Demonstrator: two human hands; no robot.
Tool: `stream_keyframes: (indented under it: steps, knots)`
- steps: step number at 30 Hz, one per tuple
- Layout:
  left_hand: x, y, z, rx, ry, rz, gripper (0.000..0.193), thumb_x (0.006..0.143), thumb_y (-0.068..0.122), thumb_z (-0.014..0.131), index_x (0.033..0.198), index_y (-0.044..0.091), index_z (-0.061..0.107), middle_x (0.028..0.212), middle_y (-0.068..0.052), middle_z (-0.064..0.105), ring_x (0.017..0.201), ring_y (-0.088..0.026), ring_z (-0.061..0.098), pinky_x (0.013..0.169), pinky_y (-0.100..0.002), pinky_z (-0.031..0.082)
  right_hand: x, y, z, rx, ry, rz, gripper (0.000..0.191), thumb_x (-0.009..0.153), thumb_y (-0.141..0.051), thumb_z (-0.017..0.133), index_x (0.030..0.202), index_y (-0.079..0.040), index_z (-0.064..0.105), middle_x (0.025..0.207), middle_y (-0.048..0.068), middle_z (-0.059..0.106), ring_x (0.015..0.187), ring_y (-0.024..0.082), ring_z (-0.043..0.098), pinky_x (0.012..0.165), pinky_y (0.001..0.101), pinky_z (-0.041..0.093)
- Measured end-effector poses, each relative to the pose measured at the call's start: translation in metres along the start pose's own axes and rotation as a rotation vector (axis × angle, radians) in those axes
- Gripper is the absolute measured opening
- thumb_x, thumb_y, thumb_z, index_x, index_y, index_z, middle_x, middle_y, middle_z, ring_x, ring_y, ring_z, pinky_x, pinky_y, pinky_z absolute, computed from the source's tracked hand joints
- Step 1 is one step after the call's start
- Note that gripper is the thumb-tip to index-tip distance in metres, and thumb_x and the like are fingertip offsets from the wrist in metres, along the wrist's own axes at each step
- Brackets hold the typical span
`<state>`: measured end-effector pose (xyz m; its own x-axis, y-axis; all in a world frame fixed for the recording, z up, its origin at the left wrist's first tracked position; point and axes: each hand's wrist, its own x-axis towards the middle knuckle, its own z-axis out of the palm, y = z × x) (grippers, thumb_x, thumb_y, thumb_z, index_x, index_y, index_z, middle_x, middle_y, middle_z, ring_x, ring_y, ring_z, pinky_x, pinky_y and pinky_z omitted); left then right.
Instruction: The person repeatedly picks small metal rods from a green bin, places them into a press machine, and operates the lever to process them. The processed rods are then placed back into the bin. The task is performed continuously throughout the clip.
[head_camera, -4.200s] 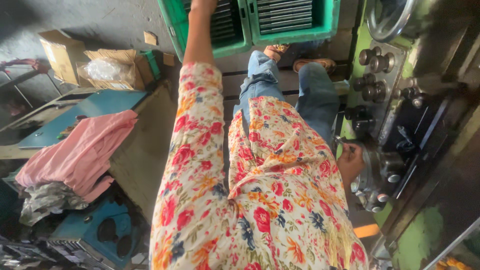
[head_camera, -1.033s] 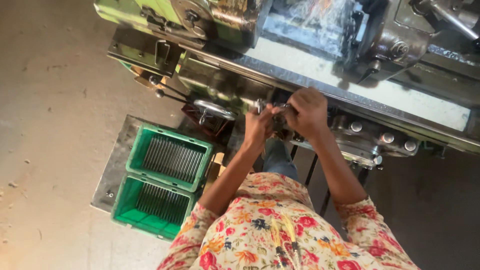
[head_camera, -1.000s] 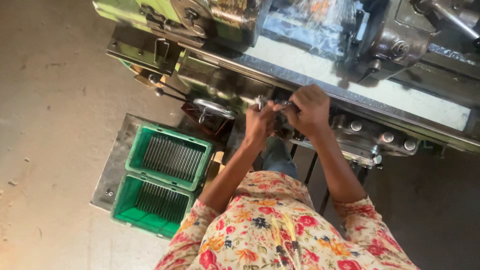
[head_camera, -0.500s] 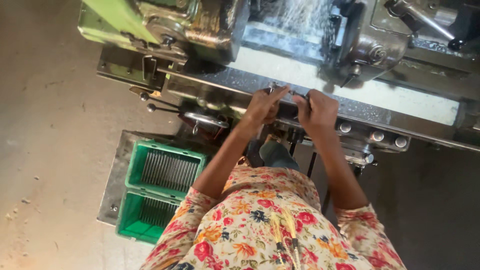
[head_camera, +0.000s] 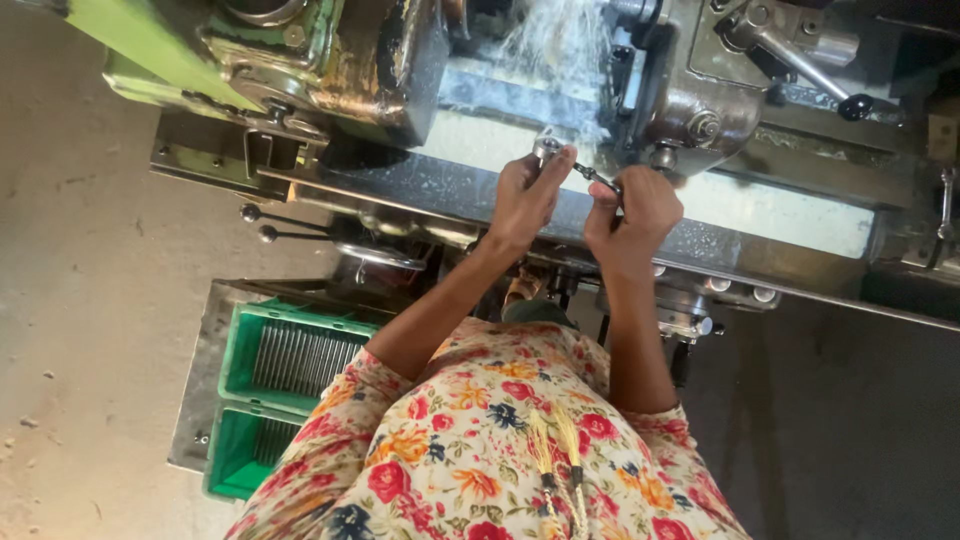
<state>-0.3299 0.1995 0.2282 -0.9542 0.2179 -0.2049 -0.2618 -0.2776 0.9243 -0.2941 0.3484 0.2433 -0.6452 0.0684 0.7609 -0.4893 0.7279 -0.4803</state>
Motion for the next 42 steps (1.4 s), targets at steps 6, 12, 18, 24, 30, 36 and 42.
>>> stream_keyframes:
  steps: [6,12,18,24,30,36,42]
  knots:
    - [0.020,-0.022,-0.013,-0.230,-0.157,-0.315,0.041,0.099,0.047,0.067,0.084,0.012,0.051,0.057,0.009,0.041,0.043,-0.005,0.035,0.038,-0.024,0.029,-0.033,0.092,-0.026,-0.008,-0.023,-0.038,0.031,0.115,-0.025,0.058,0.109,0.006,0.062,0.079,0.014,0.064,0.067,0.032,0.060,0.061,0.0458,0.043]
    - [0.047,-0.028,-0.041,-0.286,-0.018,-0.259,0.031,0.096,0.036,0.069,0.105,0.010,0.055,0.076,0.005,0.052,0.060,-0.007,0.047,0.054,-0.025,0.042,0.020,0.220,-0.109,-0.373,-0.139,0.352,0.034,0.116,-0.026,0.050,0.093,-0.002,0.055,0.082,0.009,0.060,0.070,0.020,0.058,0.064,0.0363,0.044]
    - [0.076,-0.023,-0.049,-0.382,-0.037,-0.183,0.025,0.095,0.026,0.071,0.104,0.009,0.055,0.080,0.001,0.052,0.064,-0.010,0.049,0.059,-0.028,0.043,0.066,0.277,-0.125,-1.150,-0.411,-0.169,0.059,0.094,-0.064,0.073,0.092,-0.005,0.066,0.086,0.011,0.069,0.078,0.028,0.070,0.063,0.0378,0.055]
    - [0.095,-0.020,-0.048,-0.417,0.029,-0.085,0.027,0.093,0.019,0.074,0.108,0.006,0.056,0.083,-0.002,0.053,0.067,-0.013,0.052,0.062,-0.030,0.044,0.086,0.293,-0.104,-1.084,-0.709,0.380,0.035,0.082,-0.038,0.084,0.084,-0.003,0.080,0.084,0.021,0.075,0.076,0.039,0.074,0.070,0.0445,0.057]
    - [0.157,-0.017,-0.041,-0.534,0.031,-0.165,0.035,0.083,0.013,0.076,0.112,0.007,0.058,0.096,-0.007,0.060,0.085,-0.020,0.060,0.074,-0.034,0.046,0.092,0.283,-0.097,-1.139,-0.734,0.461,0.032,0.077,-0.033,0.084,0.086,-0.003,0.081,0.080,0.020,0.076,0.074,0.037,0.075,0.067,0.0426,0.058]
    - [0.240,-0.015,-0.005,-0.686,0.116,-0.269,0.031,0.076,0.017,0.077,0.102,0.006,0.064,0.101,-0.008,0.061,0.093,-0.024,0.061,0.083,-0.040,0.043,0.090,0.282,-0.098,-1.161,-0.652,0.420,0.026,0.079,-0.030,0.081,0.084,-0.005,0.081,0.084,0.020,0.076,0.077,0.037,0.075,0.070,0.0413,0.058]
    - [0.290,-0.014,0.033,-0.891,0.451,-0.191,0.026,0.076,0.005,0.075,0.098,0.005,0.062,0.103,-0.010,0.061,0.098,-0.023,0.059,0.090,-0.037,0.047,0.089,0.300,-0.095,-1.168,-0.671,0.474,0.023,0.076,-0.025,0.078,0.088,-0.006,0.081,0.086,0.021,0.076,0.080,0.038,0.075,0.069,0.0425,0.058]
